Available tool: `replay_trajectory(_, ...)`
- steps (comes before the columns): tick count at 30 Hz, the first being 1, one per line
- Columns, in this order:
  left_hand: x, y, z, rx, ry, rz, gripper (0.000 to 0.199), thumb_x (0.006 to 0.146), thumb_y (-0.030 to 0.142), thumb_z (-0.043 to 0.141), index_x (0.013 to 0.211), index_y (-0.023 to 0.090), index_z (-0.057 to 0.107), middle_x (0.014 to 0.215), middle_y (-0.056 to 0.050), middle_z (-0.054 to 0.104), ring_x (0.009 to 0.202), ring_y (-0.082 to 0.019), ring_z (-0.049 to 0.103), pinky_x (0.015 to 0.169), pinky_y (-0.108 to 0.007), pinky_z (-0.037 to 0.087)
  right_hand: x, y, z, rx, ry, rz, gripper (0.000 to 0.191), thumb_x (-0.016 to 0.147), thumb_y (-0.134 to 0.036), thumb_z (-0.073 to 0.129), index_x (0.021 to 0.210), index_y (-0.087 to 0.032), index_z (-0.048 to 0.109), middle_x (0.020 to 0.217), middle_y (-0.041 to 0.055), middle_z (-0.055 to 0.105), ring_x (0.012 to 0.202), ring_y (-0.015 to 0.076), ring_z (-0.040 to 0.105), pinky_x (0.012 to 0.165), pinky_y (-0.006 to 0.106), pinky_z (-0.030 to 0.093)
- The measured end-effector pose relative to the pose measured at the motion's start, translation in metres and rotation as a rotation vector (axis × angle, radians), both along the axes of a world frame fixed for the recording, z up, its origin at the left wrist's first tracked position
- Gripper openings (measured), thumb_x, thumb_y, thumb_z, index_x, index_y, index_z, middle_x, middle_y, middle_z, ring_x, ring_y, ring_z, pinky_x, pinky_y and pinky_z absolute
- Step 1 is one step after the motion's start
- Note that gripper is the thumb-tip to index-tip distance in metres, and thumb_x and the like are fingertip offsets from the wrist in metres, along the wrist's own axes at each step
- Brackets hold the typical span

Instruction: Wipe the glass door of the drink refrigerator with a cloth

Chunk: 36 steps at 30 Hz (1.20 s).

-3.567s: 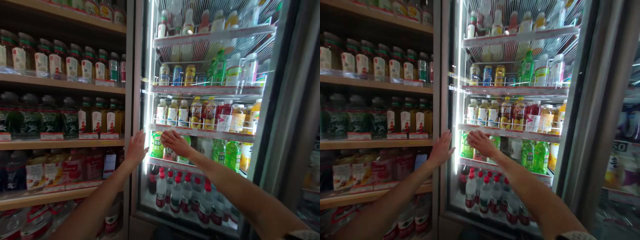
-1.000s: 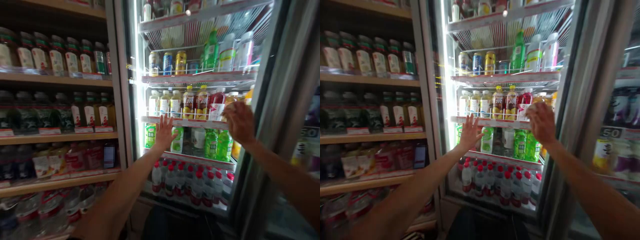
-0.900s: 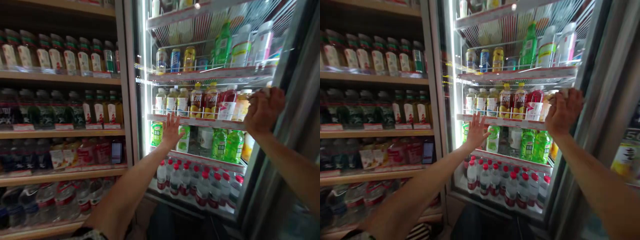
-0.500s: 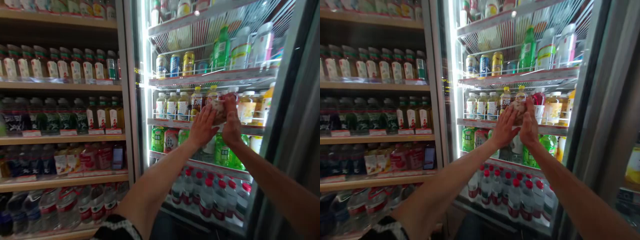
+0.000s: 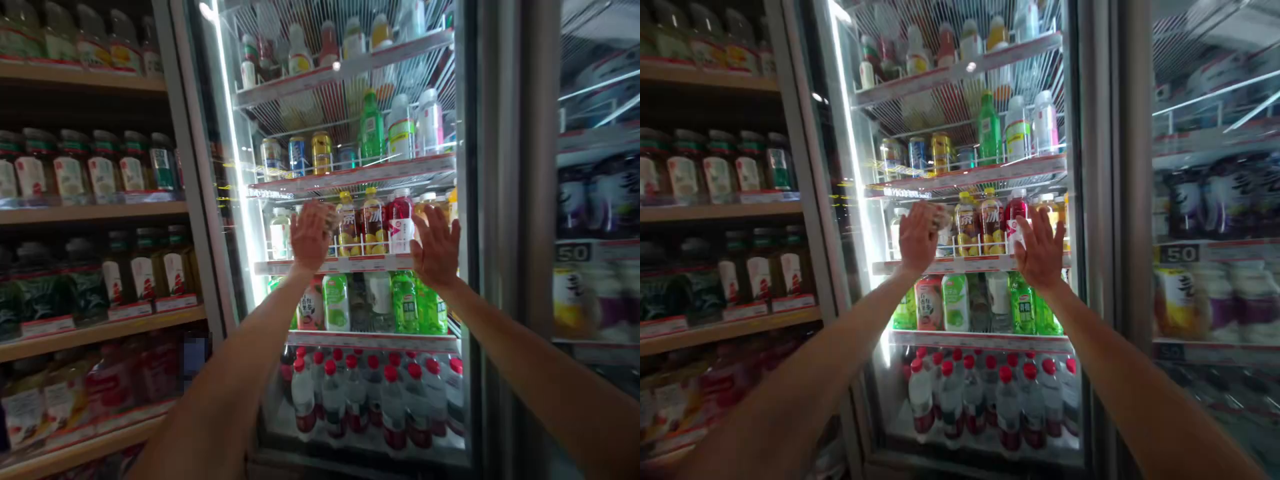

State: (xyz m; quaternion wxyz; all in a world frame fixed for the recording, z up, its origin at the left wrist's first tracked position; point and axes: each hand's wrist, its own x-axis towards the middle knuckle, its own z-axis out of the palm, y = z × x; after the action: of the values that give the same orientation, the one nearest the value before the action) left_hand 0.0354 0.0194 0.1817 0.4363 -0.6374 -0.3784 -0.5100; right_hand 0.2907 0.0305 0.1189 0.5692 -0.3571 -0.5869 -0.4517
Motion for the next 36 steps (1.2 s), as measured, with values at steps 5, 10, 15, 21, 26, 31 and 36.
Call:
replay_trajectory(5,-0.009,0.004,-0.004,0.028,-0.075,-0.033,0.048,0.078,0.02,0.048,0.125,0.012,0.046,0.141,-0.014,0.038,0.136,-0.028,0.023,0.11,-0.049,0.023,-0.006,-0.004,0.002,-0.058,0.002,-0.059,0.045,0.09,-0.037,0.031,0.132,-0.024,0.04,0.143,0.0052,0.037,0.138,0.0241,0.018,0.11,0.051,0.011)
replay_trajectory(10,0.063,0.008,-0.034,0.005,0.216,-0.126,0.046,0.085,0.036,0.046,0.128,0.019,0.045,0.14,-0.009,0.041,0.136,-0.026,0.022,0.11,-0.049,0.023,-0.004,-0.003,0.001,-0.028,-0.026,-0.062,0.046,0.09,-0.036,0.031,0.132,-0.022,0.04,0.143,0.0058,0.037,0.138,0.0241,0.018,0.111,0.05,0.01)
replay_trajectory(15,0.02,0.016,-0.033,-0.014,0.14,-0.146,0.035,0.087,0.032,0.044,0.121,0.027,0.051,0.137,-0.004,0.046,0.135,-0.019,0.027,0.11,-0.042,0.026,-0.003,-0.002,0.0,-0.043,-0.024,-0.054,0.046,0.089,-0.034,0.034,0.133,-0.023,0.039,0.144,0.0045,0.037,0.139,0.0228,0.016,0.111,0.05,0.011)
replay_trajectory(21,-0.086,0.021,-0.013,0.17,-0.477,-0.073,0.042,0.092,0.024,0.027,0.13,0.011,0.038,0.139,-0.02,0.036,0.137,-0.027,0.021,0.109,-0.06,0.016,-0.007,-0.004,0.001,-0.059,0.013,-0.064,0.043,0.088,-0.034,0.036,0.129,-0.024,0.044,0.142,0.0044,0.039,0.138,0.0227,0.017,0.11,0.051,0.014)
replay_trajectory(26,-0.005,0.029,-0.037,0.176,-0.145,-0.095,0.041,0.089,0.026,0.04,0.129,0.017,0.044,0.14,-0.013,0.039,0.139,-0.024,0.014,0.111,-0.048,0.024,-0.007,-0.004,0.002,-0.048,0.0,-0.07,0.042,0.088,-0.034,0.038,0.128,-0.023,0.046,0.142,0.0049,0.039,0.138,0.024,0.019,0.11,0.052,0.015)
replay_trajectory(31,0.024,0.023,-0.048,0.089,0.219,-0.162,0.04,0.086,0.027,0.046,0.126,0.022,0.047,0.137,-0.007,0.045,0.137,-0.023,0.023,0.11,-0.043,0.029,-0.004,-0.004,0.001,-0.03,-0.014,-0.07,0.042,0.087,-0.032,0.037,0.127,-0.023,0.047,0.142,0.0052,0.04,0.138,0.0229,0.019,0.11,0.05,0.014)
replay_trajectory(36,-0.072,0.019,-0.023,0.099,-0.331,-0.104,0.043,0.091,0.026,0.031,0.133,0.014,0.034,0.143,-0.017,0.031,0.138,-0.024,0.02,0.112,-0.053,0.018,-0.006,-0.004,0.001,-0.047,0.007,-0.065,0.041,0.088,-0.032,0.037,0.127,-0.024,0.046,0.141,0.0041,0.04,0.138,0.0219,0.02,0.11,0.05,0.014)
